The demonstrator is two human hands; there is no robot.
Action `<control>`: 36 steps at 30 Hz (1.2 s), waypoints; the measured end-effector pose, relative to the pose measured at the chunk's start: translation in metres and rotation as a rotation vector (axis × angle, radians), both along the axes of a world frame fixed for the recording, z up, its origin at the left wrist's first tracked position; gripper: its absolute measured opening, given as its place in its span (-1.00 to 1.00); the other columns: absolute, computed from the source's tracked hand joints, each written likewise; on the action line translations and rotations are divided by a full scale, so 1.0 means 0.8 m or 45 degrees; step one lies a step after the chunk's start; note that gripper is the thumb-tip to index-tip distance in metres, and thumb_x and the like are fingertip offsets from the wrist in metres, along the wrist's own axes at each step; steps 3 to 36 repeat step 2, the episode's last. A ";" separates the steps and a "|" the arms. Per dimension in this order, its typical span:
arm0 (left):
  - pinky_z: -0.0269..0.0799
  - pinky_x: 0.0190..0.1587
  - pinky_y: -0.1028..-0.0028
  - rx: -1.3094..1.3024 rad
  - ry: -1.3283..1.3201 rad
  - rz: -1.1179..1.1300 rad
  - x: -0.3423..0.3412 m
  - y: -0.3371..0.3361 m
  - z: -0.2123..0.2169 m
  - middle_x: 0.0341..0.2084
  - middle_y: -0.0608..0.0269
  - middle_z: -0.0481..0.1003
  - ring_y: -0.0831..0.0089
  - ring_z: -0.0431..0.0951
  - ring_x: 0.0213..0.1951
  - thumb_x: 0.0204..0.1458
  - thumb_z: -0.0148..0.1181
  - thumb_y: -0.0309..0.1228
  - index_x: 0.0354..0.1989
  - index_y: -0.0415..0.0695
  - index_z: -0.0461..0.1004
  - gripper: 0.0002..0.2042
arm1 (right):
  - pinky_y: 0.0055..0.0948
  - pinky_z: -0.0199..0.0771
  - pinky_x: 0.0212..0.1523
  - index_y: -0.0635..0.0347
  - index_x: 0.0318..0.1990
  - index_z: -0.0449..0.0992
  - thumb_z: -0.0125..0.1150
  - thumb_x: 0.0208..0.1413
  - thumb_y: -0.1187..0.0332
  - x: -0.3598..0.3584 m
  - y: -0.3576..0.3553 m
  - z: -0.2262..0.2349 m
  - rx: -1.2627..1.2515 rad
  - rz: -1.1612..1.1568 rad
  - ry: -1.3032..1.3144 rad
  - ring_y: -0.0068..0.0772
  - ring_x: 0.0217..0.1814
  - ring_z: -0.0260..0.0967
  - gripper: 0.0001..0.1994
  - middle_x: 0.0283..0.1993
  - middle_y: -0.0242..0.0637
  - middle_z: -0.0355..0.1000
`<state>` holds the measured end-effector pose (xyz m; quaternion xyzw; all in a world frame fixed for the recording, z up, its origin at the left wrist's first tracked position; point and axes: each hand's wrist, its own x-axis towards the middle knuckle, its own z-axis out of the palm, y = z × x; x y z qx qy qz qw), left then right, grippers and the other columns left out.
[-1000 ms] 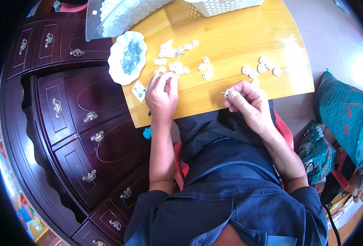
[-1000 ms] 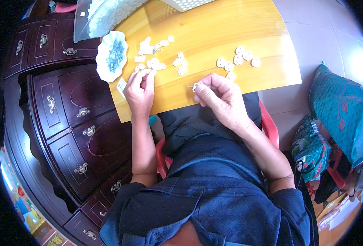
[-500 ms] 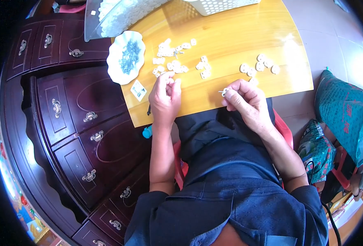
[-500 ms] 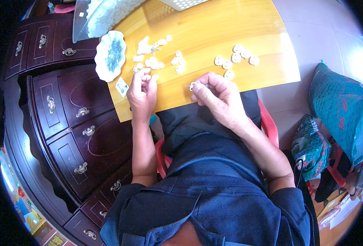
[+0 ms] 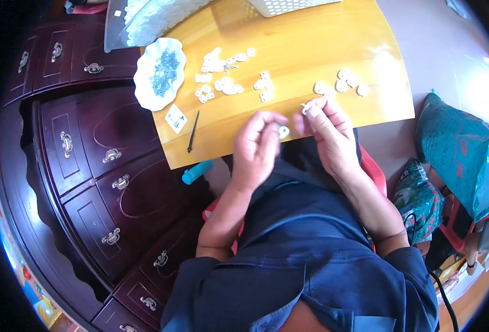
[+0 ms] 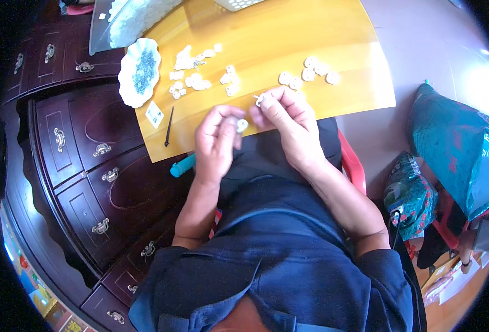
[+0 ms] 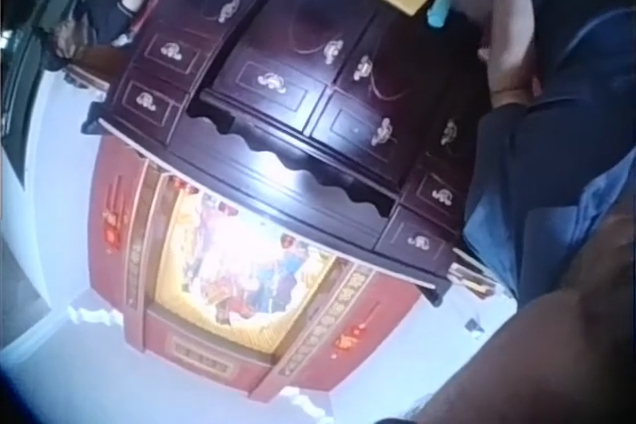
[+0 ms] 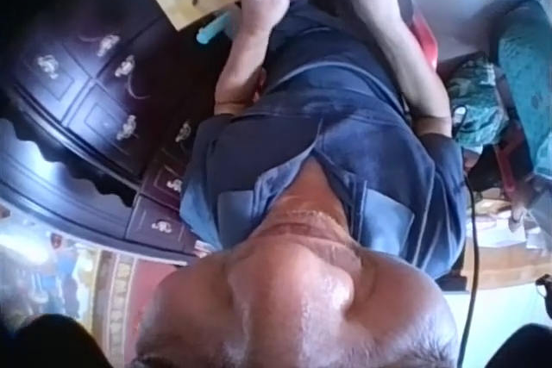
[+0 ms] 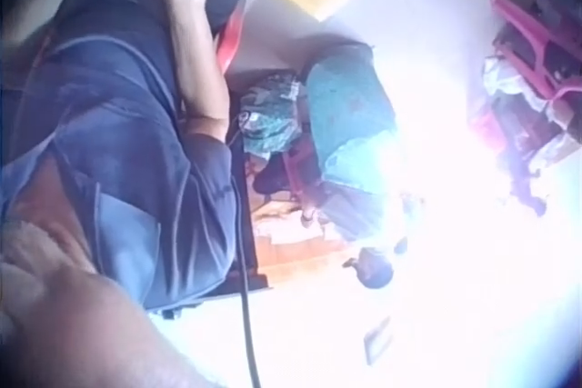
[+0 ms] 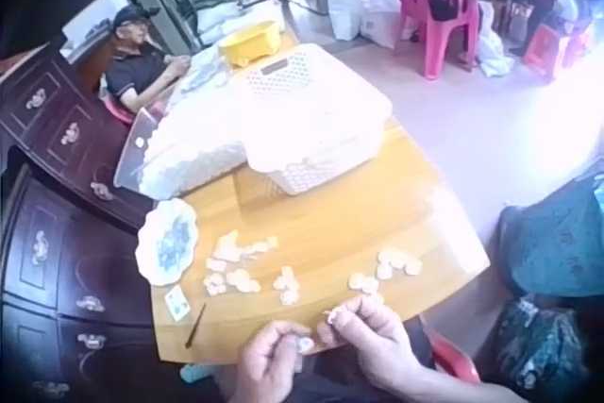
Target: Assembling small white plastic components by hand at a workshop table.
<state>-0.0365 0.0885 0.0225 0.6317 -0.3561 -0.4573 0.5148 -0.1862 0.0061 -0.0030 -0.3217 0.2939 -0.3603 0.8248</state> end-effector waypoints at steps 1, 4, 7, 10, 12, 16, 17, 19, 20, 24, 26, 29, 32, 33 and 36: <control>0.27 -0.41 0.70 -0.015 0.027 -0.001 -0.017 -0.001 0.000 -0.45 0.42 0.46 0.76 0.36 -0.49 0.31 0.02 -0.55 -0.10 -0.21 0.50 -0.87 | -0.56 0.41 0.02 0.22 -0.11 0.52 0.12 0.38 0.34 0.002 0.002 -0.002 -0.021 -0.143 -0.124 -0.59 -0.09 0.43 -0.86 -0.13 -0.32 0.55; 0.42 -0.30 0.60 -0.020 -0.108 -0.092 -0.021 0.001 -0.006 -0.42 0.31 0.51 0.60 0.49 -0.39 0.31 0.05 -0.50 -0.07 -0.21 0.50 -0.87 | -0.47 0.34 0.22 0.24 -0.01 0.52 0.12 0.37 0.35 0.004 0.004 -0.001 0.075 -0.194 -0.187 -0.48 0.04 0.42 -0.82 0.05 -0.26 0.53; 0.42 -0.30 0.60 -0.020 -0.108 -0.092 -0.021 0.001 -0.006 -0.42 0.31 0.51 0.60 0.49 -0.39 0.31 0.05 -0.50 -0.07 -0.21 0.50 -0.87 | -0.47 0.34 0.22 0.24 -0.01 0.52 0.12 0.37 0.35 0.004 0.004 -0.001 0.075 -0.194 -0.187 -0.48 0.04 0.42 -0.82 0.05 -0.26 0.53; 0.42 -0.30 0.60 -0.020 -0.108 -0.092 -0.021 0.001 -0.006 -0.42 0.31 0.51 0.60 0.49 -0.39 0.31 0.05 -0.50 -0.07 -0.21 0.50 -0.87 | -0.47 0.34 0.22 0.24 -0.01 0.52 0.12 0.37 0.35 0.004 0.004 -0.001 0.075 -0.194 -0.187 -0.48 0.04 0.42 -0.82 0.05 -0.26 0.53; 0.42 -0.30 0.60 -0.020 -0.108 -0.092 -0.021 0.001 -0.006 -0.42 0.31 0.51 0.60 0.49 -0.39 0.31 0.05 -0.50 -0.07 -0.21 0.50 -0.87 | -0.47 0.34 0.22 0.24 -0.01 0.52 0.12 0.37 0.35 0.004 0.004 -0.001 0.075 -0.194 -0.187 -0.48 0.04 0.42 -0.82 0.05 -0.26 0.53; 0.42 -0.30 0.60 -0.020 -0.108 -0.092 -0.021 0.001 -0.006 -0.42 0.31 0.51 0.60 0.49 -0.39 0.31 0.05 -0.50 -0.07 -0.21 0.50 -0.87 | -0.47 0.34 0.22 0.24 -0.01 0.52 0.12 0.37 0.35 0.004 0.004 -0.001 0.075 -0.194 -0.187 -0.48 0.04 0.42 -0.82 0.05 -0.26 0.53; 0.42 -0.30 0.60 -0.020 -0.108 -0.092 -0.021 0.001 -0.006 -0.42 0.31 0.51 0.60 0.49 -0.39 0.31 0.05 -0.50 -0.07 -0.21 0.50 -0.87 | -0.47 0.34 0.22 0.24 -0.01 0.52 0.12 0.37 0.35 0.004 0.004 -0.001 0.075 -0.194 -0.187 -0.48 0.04 0.42 -0.82 0.05 -0.26 0.53; 0.42 -0.30 0.60 -0.020 -0.108 -0.092 -0.021 0.001 -0.006 -0.42 0.31 0.51 0.60 0.49 -0.39 0.31 0.05 -0.50 -0.07 -0.21 0.50 -0.87 | -0.47 0.34 0.22 0.24 -0.01 0.52 0.12 0.37 0.35 0.004 0.004 -0.001 0.075 -0.194 -0.187 -0.48 0.04 0.42 -0.82 0.05 -0.26 0.53; 0.42 -0.30 0.60 -0.020 -0.108 -0.092 -0.021 0.001 -0.006 -0.42 0.31 0.51 0.60 0.49 -0.39 0.31 0.05 -0.50 -0.07 -0.21 0.50 -0.87 | -0.47 0.34 0.22 0.24 -0.01 0.52 0.12 0.37 0.35 0.004 0.004 -0.001 0.075 -0.194 -0.187 -0.48 0.04 0.42 -0.82 0.05 -0.26 0.53; 0.42 -0.30 0.60 -0.020 -0.108 -0.092 -0.021 0.001 -0.006 -0.42 0.31 0.51 0.60 0.49 -0.39 0.31 0.05 -0.50 -0.07 -0.21 0.50 -0.87 | -0.47 0.34 0.22 0.24 -0.01 0.52 0.12 0.37 0.35 0.004 0.004 -0.001 0.075 -0.194 -0.187 -0.48 0.04 0.42 -0.82 0.05 -0.26 0.53; 0.42 -0.30 0.60 -0.020 -0.108 -0.092 -0.021 0.001 -0.006 -0.42 0.31 0.51 0.60 0.49 -0.39 0.31 0.05 -0.50 -0.07 -0.21 0.50 -0.87 | -0.47 0.34 0.22 0.24 -0.01 0.52 0.12 0.37 0.35 0.004 0.004 -0.001 0.075 -0.194 -0.187 -0.48 0.04 0.42 -0.82 0.05 -0.26 0.53; 0.42 -0.30 0.60 -0.020 -0.108 -0.092 -0.021 0.001 -0.006 -0.42 0.31 0.51 0.60 0.49 -0.39 0.31 0.05 -0.50 -0.07 -0.21 0.50 -0.87 | -0.47 0.34 0.22 0.24 -0.01 0.52 0.12 0.37 0.35 0.004 0.004 -0.001 0.075 -0.194 -0.187 -0.48 0.04 0.42 -0.82 0.05 -0.26 0.53; 0.42 -0.30 0.60 -0.020 -0.108 -0.092 -0.021 0.001 -0.006 -0.42 0.31 0.51 0.60 0.49 -0.39 0.31 0.05 -0.50 -0.07 -0.21 0.50 -0.87 | -0.47 0.34 0.22 0.24 -0.01 0.52 0.12 0.37 0.35 0.004 0.004 -0.001 0.075 -0.194 -0.187 -0.48 0.04 0.42 -0.82 0.05 -0.26 0.53; 0.42 -0.30 0.60 -0.020 -0.108 -0.092 -0.021 0.001 -0.006 -0.42 0.31 0.51 0.60 0.49 -0.39 0.31 0.05 -0.50 -0.07 -0.21 0.50 -0.87 | -0.47 0.34 0.22 0.24 -0.01 0.52 0.12 0.37 0.35 0.004 0.004 -0.001 0.075 -0.194 -0.187 -0.48 0.04 0.42 -0.82 0.05 -0.26 0.53; 0.42 -0.30 0.60 -0.020 -0.108 -0.092 -0.021 0.001 -0.006 -0.42 0.31 0.51 0.60 0.49 -0.39 0.31 0.05 -0.50 -0.07 -0.21 0.50 -0.87 | -0.47 0.34 0.22 0.24 -0.01 0.52 0.12 0.37 0.35 0.004 0.004 -0.001 0.075 -0.194 -0.187 -0.48 0.04 0.42 -0.82 0.05 -0.26 0.53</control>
